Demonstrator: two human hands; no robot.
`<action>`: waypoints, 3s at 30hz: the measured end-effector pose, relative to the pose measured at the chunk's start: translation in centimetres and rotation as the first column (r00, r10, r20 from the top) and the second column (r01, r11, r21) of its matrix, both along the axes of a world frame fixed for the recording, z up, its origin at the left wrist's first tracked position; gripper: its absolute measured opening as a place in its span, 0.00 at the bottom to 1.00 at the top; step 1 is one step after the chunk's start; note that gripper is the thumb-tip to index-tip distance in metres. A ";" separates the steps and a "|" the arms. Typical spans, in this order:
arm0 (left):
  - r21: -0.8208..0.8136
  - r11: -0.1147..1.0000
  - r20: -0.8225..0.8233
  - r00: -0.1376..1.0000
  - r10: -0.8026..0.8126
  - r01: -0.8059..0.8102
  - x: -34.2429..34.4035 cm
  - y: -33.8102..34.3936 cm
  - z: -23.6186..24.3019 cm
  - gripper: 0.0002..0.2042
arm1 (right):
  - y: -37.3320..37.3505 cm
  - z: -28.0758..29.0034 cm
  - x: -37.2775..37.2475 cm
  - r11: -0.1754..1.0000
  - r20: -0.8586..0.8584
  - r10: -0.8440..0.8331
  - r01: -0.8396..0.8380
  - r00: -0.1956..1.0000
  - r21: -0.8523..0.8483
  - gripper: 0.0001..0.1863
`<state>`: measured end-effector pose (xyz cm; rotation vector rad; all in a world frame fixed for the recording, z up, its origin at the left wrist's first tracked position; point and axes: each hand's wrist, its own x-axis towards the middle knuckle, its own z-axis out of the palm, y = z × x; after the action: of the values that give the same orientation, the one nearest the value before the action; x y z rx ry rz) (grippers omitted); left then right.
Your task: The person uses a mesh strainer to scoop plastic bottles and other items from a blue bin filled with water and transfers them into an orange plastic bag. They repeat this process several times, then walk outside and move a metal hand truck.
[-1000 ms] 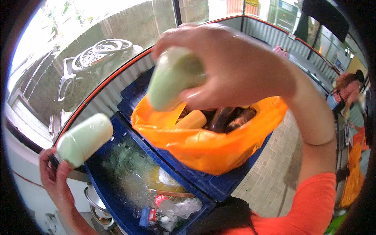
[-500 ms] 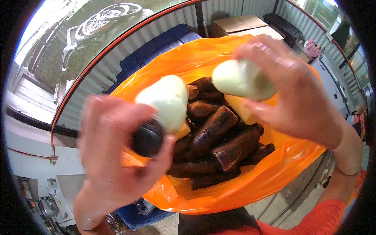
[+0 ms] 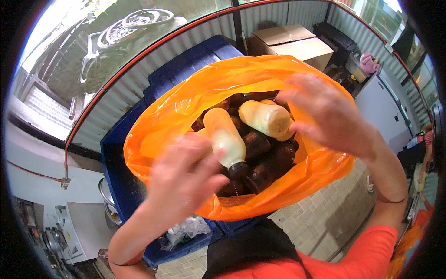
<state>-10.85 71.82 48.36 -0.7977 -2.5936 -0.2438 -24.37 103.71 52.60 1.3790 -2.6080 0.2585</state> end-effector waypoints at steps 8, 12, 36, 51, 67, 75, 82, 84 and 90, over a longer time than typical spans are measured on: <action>-0.044 0.995 -0.176 0.981 0.080 -0.089 9.0 2.1 -2.1 0.26 | -0.3 -0.8 -5.8 0.980 -0.403 -0.188 0.144 0.896 -0.138 0.50; -0.088 0.988 -0.056 0.991 0.119 -0.124 7.9 4.3 -2.3 0.16 | -7.9 -1.3 -10.4 0.923 -0.143 -0.141 0.182 0.980 0.339 0.46; 0.087 0.925 -0.212 0.900 0.380 -0.370 -5.3 -1.1 5.4 0.45 | 7.1 -2.2 -2.1 0.711 0.224 -0.528 0.571 0.819 -0.412 0.55; 0.537 0.778 0.071 0.937 0.343 -0.326 -3.3 -8.9 4.4 0.37 | 7.2 -8.3 19.1 0.697 0.621 0.635 0.006 0.459 -0.717 0.32; 0.493 -0.304 0.606 0.072 0.792 -0.815 45.7 -24.5 -33.9 0.16 | -33.0 -36.4 29.3 0.992 0.855 0.119 -0.089 0.505 -0.085 0.19; 0.463 -0.319 0.700 0.120 0.704 -0.827 51.6 -36.8 -35.4 0.12 | -43.7 -54.1 29.7 0.801 0.550 -0.563 0.245 0.616 0.546 0.17; 0.401 -0.195 0.725 0.181 0.664 -0.895 50.5 -42.5 -37.2 0.19 | -46.2 -58.1 27.5 0.764 0.648 -0.564 0.024 0.512 0.645 0.21; 0.383 -0.053 0.614 0.211 0.760 -0.922 48.1 -44.2 -37.7 0.22 | -47.8 -56.8 26.9 0.885 0.882 -0.465 0.074 0.078 0.460 0.21; 0.261 0.131 0.394 0.229 0.890 -0.956 37.1 -52.0 -40.4 0.47 | -54.6 -50.4 29.4 0.966 0.967 -0.223 0.108 -0.120 0.236 0.25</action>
<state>26.24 19.85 7.97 1.1528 -2.4141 -0.4870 5.03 49.10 2.22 0.7521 -3.8923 1.9446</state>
